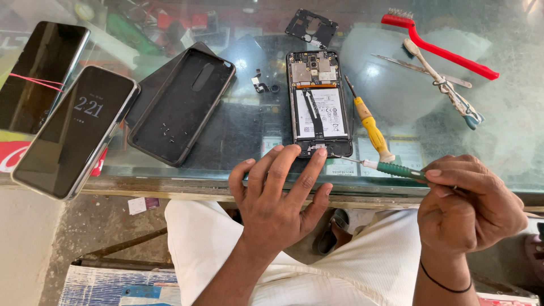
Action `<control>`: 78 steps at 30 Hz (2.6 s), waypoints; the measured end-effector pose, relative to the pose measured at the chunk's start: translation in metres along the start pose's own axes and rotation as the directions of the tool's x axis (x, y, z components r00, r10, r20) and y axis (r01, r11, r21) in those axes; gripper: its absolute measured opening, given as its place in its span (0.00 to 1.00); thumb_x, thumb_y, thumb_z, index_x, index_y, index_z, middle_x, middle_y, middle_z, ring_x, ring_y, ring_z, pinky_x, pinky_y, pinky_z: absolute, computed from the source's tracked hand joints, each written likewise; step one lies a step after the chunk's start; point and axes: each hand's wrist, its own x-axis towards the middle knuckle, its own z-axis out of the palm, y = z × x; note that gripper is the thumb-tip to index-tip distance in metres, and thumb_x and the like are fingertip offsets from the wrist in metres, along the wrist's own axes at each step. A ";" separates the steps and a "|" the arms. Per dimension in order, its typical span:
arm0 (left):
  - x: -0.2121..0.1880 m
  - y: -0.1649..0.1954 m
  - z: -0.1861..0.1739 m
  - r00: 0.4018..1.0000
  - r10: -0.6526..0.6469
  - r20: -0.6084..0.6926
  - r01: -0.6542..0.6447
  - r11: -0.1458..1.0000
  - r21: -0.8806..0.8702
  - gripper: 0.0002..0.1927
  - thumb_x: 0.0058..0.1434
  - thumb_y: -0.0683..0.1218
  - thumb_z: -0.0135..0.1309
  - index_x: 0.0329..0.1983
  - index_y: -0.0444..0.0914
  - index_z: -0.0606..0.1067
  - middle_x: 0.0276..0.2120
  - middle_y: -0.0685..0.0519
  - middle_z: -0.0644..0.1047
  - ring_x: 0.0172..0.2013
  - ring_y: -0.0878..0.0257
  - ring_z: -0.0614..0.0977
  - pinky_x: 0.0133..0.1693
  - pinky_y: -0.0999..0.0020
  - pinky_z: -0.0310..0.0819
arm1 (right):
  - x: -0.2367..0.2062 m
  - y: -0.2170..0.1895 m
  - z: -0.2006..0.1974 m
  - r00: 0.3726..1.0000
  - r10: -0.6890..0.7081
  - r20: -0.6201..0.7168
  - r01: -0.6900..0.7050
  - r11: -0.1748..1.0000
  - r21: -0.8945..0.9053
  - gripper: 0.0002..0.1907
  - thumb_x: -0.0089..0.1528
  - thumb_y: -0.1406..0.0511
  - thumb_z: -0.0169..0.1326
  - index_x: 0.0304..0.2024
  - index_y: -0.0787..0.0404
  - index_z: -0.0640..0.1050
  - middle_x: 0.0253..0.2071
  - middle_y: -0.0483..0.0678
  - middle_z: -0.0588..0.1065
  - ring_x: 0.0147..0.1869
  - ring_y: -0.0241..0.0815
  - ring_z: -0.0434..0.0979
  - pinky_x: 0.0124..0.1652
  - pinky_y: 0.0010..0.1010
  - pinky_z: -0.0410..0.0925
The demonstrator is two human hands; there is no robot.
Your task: The person uses a green-handled screwdriver and a yellow-handled tool to work on the internal components of a disassembled smartphone. The person repeatedly pries and adjusts small parts near the bottom edge of the phone's chassis while the device remains open on the workbench.
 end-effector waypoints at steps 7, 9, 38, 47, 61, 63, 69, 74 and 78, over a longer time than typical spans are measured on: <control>0.001 0.001 -0.001 1.000 -0.007 0.016 0.007 1.000 -0.009 0.21 0.70 0.60 0.55 0.63 0.52 0.78 0.56 0.55 0.74 0.59 0.60 0.72 0.63 0.53 0.53 | 0.004 -0.001 0.002 1.000 -0.011 0.009 0.011 1.000 -0.001 0.14 0.53 0.76 0.42 0.37 0.79 0.76 0.26 0.60 0.74 0.26 0.45 0.76 0.32 0.26 0.71; 0.002 0.002 -0.003 1.000 -0.010 0.024 0.010 1.000 -0.014 0.21 0.70 0.59 0.56 0.63 0.52 0.78 0.56 0.55 0.74 0.59 0.59 0.71 0.63 0.53 0.53 | 0.004 -0.002 0.002 1.000 -0.009 0.013 0.009 1.000 -0.009 0.14 0.53 0.76 0.42 0.37 0.79 0.76 0.26 0.60 0.74 0.26 0.44 0.76 0.31 0.26 0.71; 0.032 0.010 -0.023 0.990 0.044 0.135 0.002 0.947 -0.320 0.19 0.63 0.44 0.58 0.56 0.32 0.77 0.56 0.46 0.77 0.62 0.52 0.76 0.64 0.54 0.70 | -0.001 -0.002 0.004 1.000 0.002 -0.015 -0.002 1.000 -0.002 0.12 0.53 0.77 0.44 0.35 0.79 0.76 0.28 0.61 0.75 0.26 0.46 0.76 0.31 0.27 0.71; 0.032 0.011 -0.021 0.990 0.051 0.129 -0.010 0.954 -0.298 0.19 0.63 0.44 0.58 0.56 0.32 0.77 0.55 0.47 0.77 0.61 0.52 0.76 0.64 0.54 0.69 | 0.001 -0.004 0.005 1.000 0.010 -0.011 -0.010 1.000 0.000 0.12 0.53 0.77 0.44 0.35 0.79 0.75 0.28 0.61 0.75 0.25 0.45 0.76 0.30 0.27 0.71; 0.032 0.012 -0.015 0.992 0.105 0.077 -0.086 0.974 -0.209 0.17 0.62 0.45 0.56 0.52 0.32 0.79 0.53 0.46 0.78 0.58 0.51 0.77 0.61 0.53 0.73 | -0.007 -0.002 0.000 0.975 0.117 -0.191 -0.087 0.984 0.158 0.09 0.63 0.77 0.43 0.41 0.77 0.74 0.34 0.63 0.76 0.28 0.44 0.73 0.36 0.31 0.74; 0.032 0.011 -0.014 0.992 0.111 0.067 -0.096 0.976 -0.196 0.17 0.61 0.45 0.56 0.51 0.32 0.79 0.52 0.46 0.78 0.57 0.51 0.77 0.61 0.53 0.74 | -0.006 -0.005 0.002 0.951 0.196 -0.239 -0.147 0.967 0.211 0.10 0.65 0.76 0.42 0.44 0.76 0.73 0.35 0.63 0.76 0.29 0.45 0.74 0.38 0.31 0.75; 0.028 0.008 -0.013 0.996 0.079 0.047 -0.063 0.962 -0.267 0.17 0.63 0.45 0.60 0.52 0.30 0.79 0.53 0.44 0.79 0.59 0.50 0.78 0.63 0.54 0.74 | 0.002 -0.015 0.004 0.922 0.311 -0.231 -0.241 0.927 0.288 0.05 0.72 0.81 0.45 0.46 0.74 0.72 0.33 0.58 0.74 0.30 0.42 0.73 0.37 0.28 0.71; 0.025 0.007 -0.013 0.997 0.063 0.042 -0.048 0.954 -0.295 0.17 0.63 0.45 0.62 0.52 0.31 0.79 0.53 0.45 0.79 0.60 0.52 0.78 0.63 0.55 0.74 | 0.009 -0.018 0.005 0.911 0.344 -0.226 -0.316 0.937 0.151 0.06 0.71 0.83 0.51 0.47 0.72 0.72 0.37 0.56 0.76 0.35 0.40 0.76 0.38 0.25 0.71; 0.024 0.007 -0.011 0.997 0.069 0.043 -0.053 0.952 -0.301 0.17 0.63 0.45 0.63 0.52 0.31 0.79 0.53 0.46 0.80 0.60 0.53 0.78 0.62 0.56 0.74 | 0.019 -0.023 0.005 0.974 0.219 -0.056 -0.217 0.839 -0.498 0.07 0.68 0.79 0.62 0.47 0.73 0.78 0.40 0.55 0.78 0.32 0.39 0.71 0.33 0.23 0.61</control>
